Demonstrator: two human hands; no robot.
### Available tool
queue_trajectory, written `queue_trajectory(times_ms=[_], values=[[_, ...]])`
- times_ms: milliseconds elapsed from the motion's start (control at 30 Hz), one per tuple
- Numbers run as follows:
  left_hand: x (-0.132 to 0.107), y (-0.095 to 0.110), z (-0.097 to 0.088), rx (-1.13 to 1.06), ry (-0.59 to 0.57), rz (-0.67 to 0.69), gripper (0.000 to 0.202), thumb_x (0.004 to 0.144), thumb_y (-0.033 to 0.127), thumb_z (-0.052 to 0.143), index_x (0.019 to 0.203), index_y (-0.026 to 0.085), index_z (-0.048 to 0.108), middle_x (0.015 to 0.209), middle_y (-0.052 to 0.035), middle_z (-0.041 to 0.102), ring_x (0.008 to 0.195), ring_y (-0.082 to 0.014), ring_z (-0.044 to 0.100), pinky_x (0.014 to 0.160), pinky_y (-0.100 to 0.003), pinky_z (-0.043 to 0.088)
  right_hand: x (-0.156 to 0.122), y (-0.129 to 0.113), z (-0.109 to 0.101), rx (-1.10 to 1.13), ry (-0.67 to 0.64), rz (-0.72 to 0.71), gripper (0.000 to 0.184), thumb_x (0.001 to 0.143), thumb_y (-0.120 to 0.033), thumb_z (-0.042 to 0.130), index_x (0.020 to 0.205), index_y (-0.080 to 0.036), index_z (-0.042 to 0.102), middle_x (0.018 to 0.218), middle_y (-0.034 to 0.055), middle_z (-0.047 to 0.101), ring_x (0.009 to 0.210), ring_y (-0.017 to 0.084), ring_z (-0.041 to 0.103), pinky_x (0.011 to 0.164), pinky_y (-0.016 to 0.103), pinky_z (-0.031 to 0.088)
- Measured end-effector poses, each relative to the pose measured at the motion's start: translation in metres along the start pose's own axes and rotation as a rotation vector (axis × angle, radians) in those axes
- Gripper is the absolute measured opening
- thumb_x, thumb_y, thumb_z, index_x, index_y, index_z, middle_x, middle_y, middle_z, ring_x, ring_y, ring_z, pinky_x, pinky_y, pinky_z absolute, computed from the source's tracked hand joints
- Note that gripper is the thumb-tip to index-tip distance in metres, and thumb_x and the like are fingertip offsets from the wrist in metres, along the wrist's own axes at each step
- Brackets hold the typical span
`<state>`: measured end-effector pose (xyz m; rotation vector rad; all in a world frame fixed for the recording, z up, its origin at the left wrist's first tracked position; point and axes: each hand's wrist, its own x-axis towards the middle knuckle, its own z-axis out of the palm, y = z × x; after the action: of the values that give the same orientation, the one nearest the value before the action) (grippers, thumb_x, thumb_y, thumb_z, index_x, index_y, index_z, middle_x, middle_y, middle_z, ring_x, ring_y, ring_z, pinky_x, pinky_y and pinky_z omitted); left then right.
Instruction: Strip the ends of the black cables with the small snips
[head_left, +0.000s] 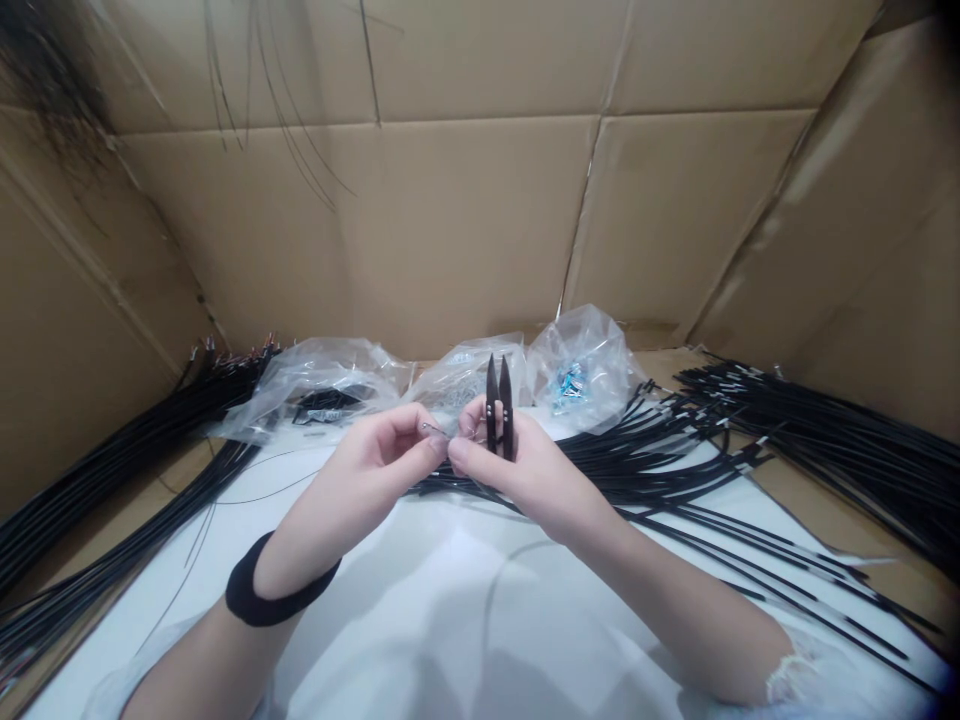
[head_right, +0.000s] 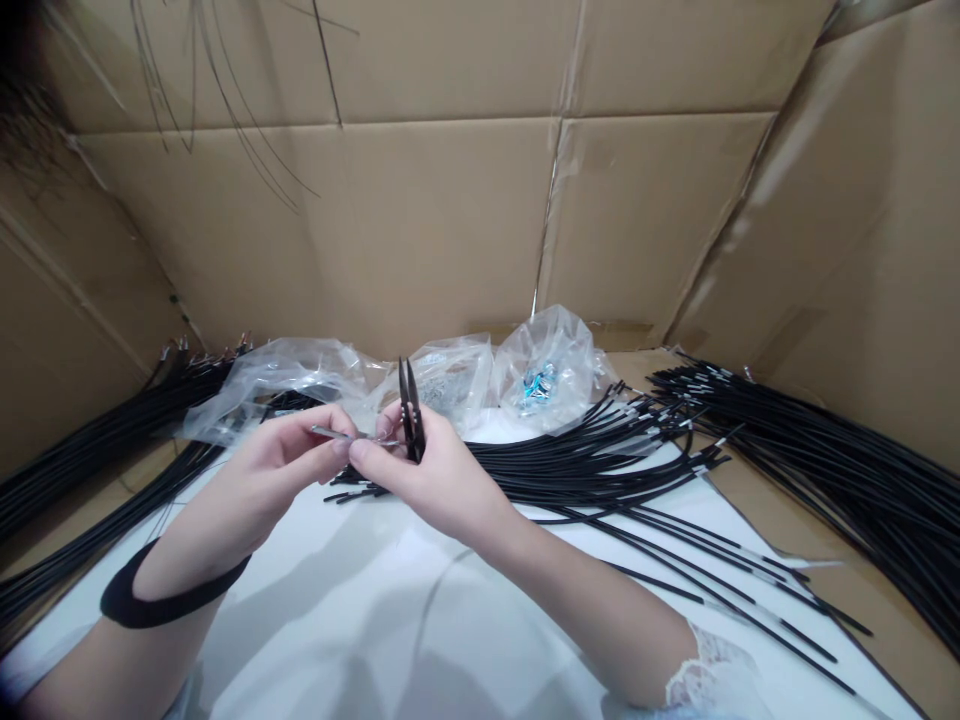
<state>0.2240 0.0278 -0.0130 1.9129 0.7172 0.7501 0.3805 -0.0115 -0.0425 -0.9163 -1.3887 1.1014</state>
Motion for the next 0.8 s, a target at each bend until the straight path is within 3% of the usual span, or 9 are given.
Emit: queue_trajectory(times_ms=[167,400,600,800], values=[[0.0000,-0.0009,0.0018,0.100,-0.033,0.002,0.027,0.084,0.035,0.047,0.070,0.013,0.043,0.067,0.0004,0.041,0.063,-0.0077,0.037,0.055,-0.020,0.030,0.0008,0.0009,-0.0013,0.100,-0.047,0.034,0.018,0.074,-0.028,0.057,0.076,-0.013,0.046,0.065,-0.0012,0.044,0.061,0.007,0.038,0.057,0.021,0.029],[-0.0006,-0.0019,0.0021,0.237,-0.048,0.007,0.026,0.085,0.035,0.045,0.070,0.013,0.042,0.065,0.0012,0.042,0.060,-0.0072,0.036,0.053,-0.020,0.029,0.0020,0.0036,0.0002,0.277,-0.061,0.159,0.016,0.066,-0.019,0.054,0.067,-0.014,0.039,0.060,-0.0028,0.037,0.058,0.007,0.031,0.054,0.023,0.023],[-0.0007,-0.0005,0.0030,0.305,-0.062,-0.005,0.022,0.084,0.030,0.043,0.070,0.014,0.043,0.069,0.0000,0.046,0.064,-0.0092,0.039,0.056,-0.021,0.031,0.0032,0.0053,0.0018,0.352,-0.055,0.162,0.014,0.062,-0.015,0.052,0.067,-0.014,0.038,0.061,-0.0029,0.035,0.059,0.008,0.032,0.056,0.022,0.024],[0.0001,-0.0004,0.0030,0.308,-0.034,-0.029,0.019,0.081,0.025,0.046,0.067,0.013,0.041,0.064,0.0013,0.039,0.060,-0.0081,0.034,0.053,-0.021,0.028,0.0042,0.0064,0.0038,0.329,-0.051,0.124,0.014,0.064,-0.013,0.051,0.068,-0.014,0.037,0.062,-0.0028,0.034,0.060,0.008,0.032,0.057,0.022,0.024]])
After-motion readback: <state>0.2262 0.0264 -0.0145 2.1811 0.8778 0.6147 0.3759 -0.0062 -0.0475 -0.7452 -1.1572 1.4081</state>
